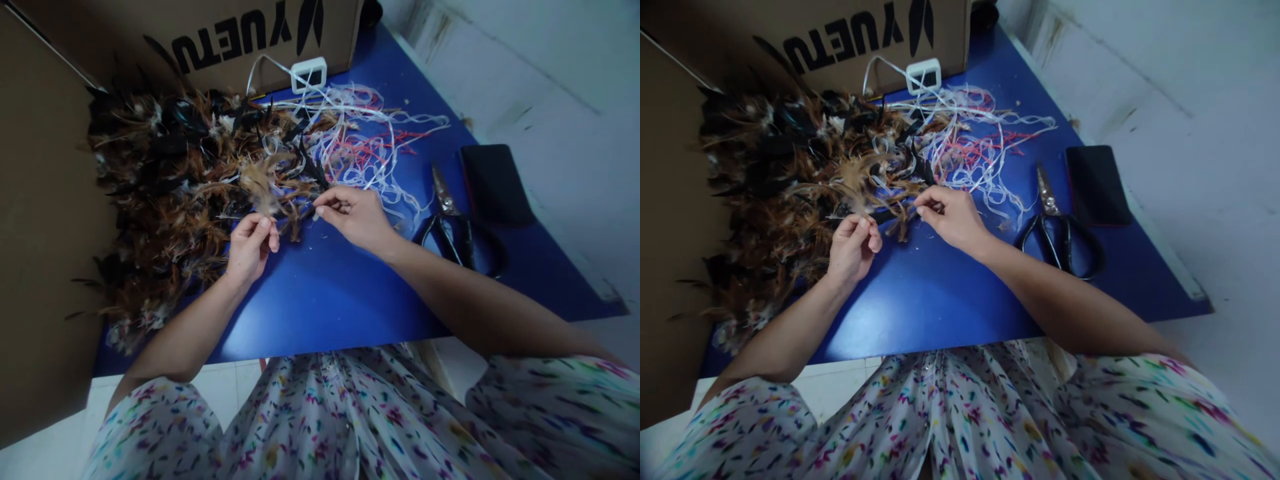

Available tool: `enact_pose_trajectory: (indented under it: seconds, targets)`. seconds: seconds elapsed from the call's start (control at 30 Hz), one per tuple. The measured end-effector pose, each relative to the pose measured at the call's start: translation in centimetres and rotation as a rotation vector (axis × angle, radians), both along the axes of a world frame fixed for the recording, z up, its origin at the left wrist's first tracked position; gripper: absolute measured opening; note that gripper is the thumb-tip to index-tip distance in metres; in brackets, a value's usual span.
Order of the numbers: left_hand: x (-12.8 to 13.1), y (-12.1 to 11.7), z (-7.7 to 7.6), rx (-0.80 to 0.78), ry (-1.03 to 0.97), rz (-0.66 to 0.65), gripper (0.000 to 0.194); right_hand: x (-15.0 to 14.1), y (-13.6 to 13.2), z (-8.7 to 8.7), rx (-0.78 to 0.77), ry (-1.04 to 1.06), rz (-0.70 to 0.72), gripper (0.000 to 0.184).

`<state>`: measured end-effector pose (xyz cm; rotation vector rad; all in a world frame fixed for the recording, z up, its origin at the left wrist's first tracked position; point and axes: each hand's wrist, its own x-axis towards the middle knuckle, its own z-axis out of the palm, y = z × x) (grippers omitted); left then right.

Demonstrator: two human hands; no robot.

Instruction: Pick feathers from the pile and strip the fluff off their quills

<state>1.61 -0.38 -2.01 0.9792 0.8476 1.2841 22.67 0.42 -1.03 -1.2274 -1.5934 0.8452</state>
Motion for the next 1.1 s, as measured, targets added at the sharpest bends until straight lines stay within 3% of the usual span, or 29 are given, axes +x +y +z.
enact_pose_trajectory:
  seconds: [0.13, 0.27, 0.4, 0.53, 0.77, 1.1]
  targets:
    - [-0.1, 0.3, -0.2, -0.01, -0.029, 0.079, 0.03, -0.3, 0.0, -1.3, 0.187, -0.264, 0.101, 0.02]
    - [0.0, 0.4, -0.4, -0.03, -0.024, 0.084, 0.036, -1.3, 0.2, -2.2, 0.43, -0.655, 0.215, 0.038]
    - [0.1, 0.3, -0.4, -0.027, -0.035, 0.066, 0.037, -2.2, 0.8, -2.4, 0.464, -0.926, 0.196, 0.032]
    - [0.2, 0.3, -0.4, -0.02, -0.029, 0.039, 0.036, -2.2, 1.2, -2.5, 0.48, -0.922, 0.14, 0.03]
    - [0.2, 0.4, -0.5, -0.024, -0.023, 0.057, 0.039, -1.6, 0.8, -2.2, 0.492, -0.684, 0.12, 0.025]
    - [0.5, -0.1, -0.7, 0.002, 0.074, -0.044, 0.038, -1.3, -0.5, -1.1, 0.335, -0.577, 0.152, 0.011]
